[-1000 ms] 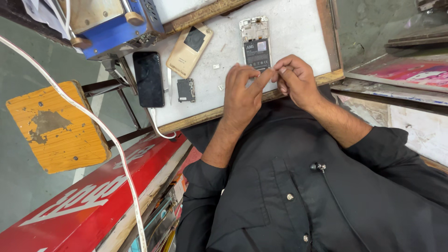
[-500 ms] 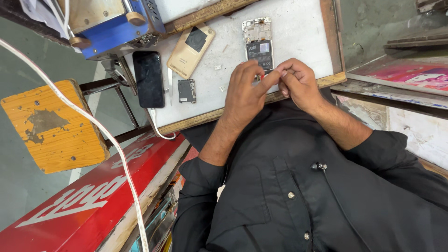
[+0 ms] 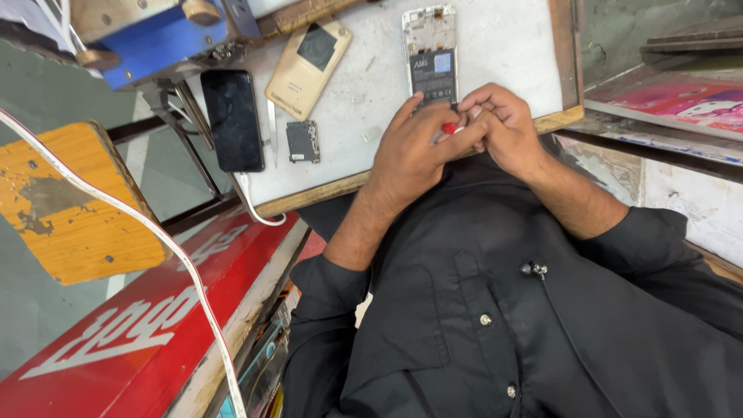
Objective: The person uses a red-handled screwdriver to remove screws from a smartphone battery and then removes the battery from the phone. The person then picks up a green plastic card and wipes the phone's screen and edges with it.
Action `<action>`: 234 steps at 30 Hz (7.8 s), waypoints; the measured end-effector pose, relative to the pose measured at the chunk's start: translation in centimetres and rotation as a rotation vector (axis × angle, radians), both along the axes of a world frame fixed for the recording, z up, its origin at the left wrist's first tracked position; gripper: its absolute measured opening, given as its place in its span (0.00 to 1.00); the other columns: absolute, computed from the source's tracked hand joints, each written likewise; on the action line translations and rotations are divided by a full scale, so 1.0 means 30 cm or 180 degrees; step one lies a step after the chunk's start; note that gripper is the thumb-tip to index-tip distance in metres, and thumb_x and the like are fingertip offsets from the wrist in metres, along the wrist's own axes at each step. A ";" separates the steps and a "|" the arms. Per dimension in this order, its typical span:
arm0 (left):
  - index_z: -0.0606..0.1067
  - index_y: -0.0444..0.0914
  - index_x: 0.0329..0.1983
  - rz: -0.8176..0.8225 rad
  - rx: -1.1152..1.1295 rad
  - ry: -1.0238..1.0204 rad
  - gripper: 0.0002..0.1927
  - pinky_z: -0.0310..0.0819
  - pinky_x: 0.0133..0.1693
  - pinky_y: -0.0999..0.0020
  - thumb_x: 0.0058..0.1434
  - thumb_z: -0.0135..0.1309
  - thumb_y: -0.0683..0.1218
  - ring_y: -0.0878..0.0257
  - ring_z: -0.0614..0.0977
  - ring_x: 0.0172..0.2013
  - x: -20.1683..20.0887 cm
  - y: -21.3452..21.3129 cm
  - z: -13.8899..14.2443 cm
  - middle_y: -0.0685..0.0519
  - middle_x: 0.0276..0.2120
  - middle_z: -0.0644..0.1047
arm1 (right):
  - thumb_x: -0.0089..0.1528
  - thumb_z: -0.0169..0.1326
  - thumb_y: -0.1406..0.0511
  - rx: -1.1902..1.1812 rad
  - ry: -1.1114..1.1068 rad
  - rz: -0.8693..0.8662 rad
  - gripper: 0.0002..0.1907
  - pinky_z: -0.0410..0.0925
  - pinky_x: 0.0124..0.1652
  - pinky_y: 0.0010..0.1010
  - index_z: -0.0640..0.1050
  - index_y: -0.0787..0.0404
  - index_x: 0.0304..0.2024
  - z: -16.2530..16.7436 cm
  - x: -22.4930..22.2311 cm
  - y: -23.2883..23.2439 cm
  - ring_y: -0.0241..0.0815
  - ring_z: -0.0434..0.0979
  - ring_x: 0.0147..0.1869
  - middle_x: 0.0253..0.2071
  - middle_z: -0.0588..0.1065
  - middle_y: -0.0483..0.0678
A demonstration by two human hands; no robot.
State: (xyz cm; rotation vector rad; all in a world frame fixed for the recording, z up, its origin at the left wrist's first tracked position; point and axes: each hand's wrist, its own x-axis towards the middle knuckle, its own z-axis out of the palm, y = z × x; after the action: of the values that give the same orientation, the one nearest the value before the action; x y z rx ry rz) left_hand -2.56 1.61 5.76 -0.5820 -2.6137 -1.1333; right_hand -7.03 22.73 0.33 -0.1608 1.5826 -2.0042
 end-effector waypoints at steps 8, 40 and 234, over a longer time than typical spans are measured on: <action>0.77 0.57 0.59 0.0024 -0.0010 -0.0175 0.22 0.74 0.65 0.45 0.66 0.59 0.40 0.60 0.80 0.48 -0.005 -0.015 -0.003 0.55 0.44 0.75 | 0.75 0.42 0.72 -0.0236 -0.0230 0.0001 0.07 0.64 0.31 0.22 0.71 0.68 0.52 0.005 0.001 0.003 0.30 0.67 0.31 0.37 0.74 0.48; 0.71 0.54 0.64 0.0189 0.0057 0.0156 0.30 0.81 0.51 0.59 0.64 0.58 0.33 0.54 0.80 0.49 -0.014 0.004 -0.001 0.50 0.45 0.74 | 0.62 0.60 0.74 0.2753 0.3048 0.0373 0.23 0.76 0.47 0.33 0.80 0.58 0.60 0.131 -0.043 -0.033 0.44 0.82 0.49 0.67 0.75 0.47; 0.72 0.46 0.65 0.0435 0.0543 -0.0256 0.28 0.71 0.67 0.54 0.64 0.55 0.30 0.54 0.78 0.56 -0.009 -0.083 0.062 0.52 0.50 0.77 | 0.62 0.50 0.82 0.2161 0.2921 0.0172 0.24 0.76 0.44 0.30 0.80 0.62 0.57 0.086 -0.032 -0.002 0.45 0.83 0.50 0.56 0.80 0.52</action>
State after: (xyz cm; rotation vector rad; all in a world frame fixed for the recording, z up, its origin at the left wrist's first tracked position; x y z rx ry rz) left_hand -2.84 -0.87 7.64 -0.3243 -2.5430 -1.3431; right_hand -7.98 22.68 2.91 -0.9265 2.6710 -1.2613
